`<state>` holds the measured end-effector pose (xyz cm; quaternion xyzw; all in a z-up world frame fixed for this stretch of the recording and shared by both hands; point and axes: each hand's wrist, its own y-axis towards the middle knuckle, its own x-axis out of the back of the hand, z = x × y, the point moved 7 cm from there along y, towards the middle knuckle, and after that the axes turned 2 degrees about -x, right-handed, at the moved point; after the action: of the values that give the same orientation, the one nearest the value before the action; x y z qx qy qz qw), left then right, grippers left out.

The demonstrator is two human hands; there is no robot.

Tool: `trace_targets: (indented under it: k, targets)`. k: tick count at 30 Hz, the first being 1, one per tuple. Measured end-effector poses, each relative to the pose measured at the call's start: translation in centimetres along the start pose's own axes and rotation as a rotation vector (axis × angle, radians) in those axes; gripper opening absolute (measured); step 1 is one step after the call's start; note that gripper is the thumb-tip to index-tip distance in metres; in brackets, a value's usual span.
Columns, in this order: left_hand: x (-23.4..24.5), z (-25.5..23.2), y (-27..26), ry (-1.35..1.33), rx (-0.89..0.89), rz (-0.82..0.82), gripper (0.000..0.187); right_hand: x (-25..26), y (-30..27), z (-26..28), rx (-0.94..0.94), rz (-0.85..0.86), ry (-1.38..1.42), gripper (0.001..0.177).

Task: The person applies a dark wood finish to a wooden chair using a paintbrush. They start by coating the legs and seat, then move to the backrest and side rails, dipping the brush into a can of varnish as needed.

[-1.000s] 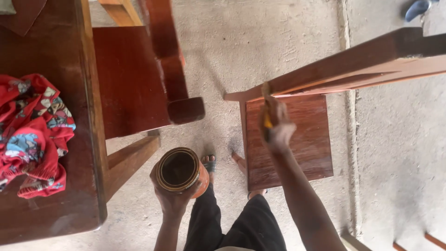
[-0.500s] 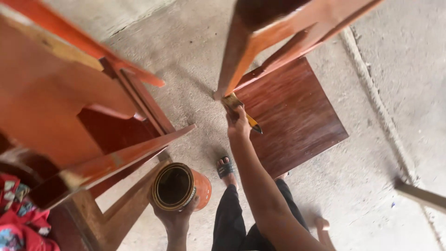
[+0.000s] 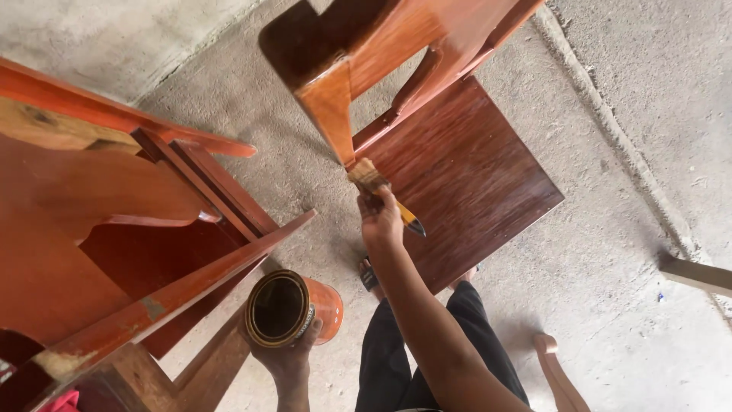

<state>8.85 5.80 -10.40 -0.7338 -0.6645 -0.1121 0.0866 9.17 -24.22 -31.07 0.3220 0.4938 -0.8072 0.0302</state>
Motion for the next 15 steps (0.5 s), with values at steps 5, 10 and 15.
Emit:
trace_targets:
  k: [5,10,15]
  targets:
    - [-0.7,-1.0,0.5,-0.018,0.036,0.016,0.111,-5.7,-0.9,0.6,-0.082,0.031,0.038,0.018]
    - [-1.7,-1.0,0.3,-0.066,0.060,0.041,0.115,-6.7,-4.5,5.4,-0.044,0.195,0.243,0.016]
    - [-3.3,-2.2,1.1,-0.069,-0.003,0.047,0.111,-5.0,-0.8,2.5,-0.275,-0.162,0.166,0.017]
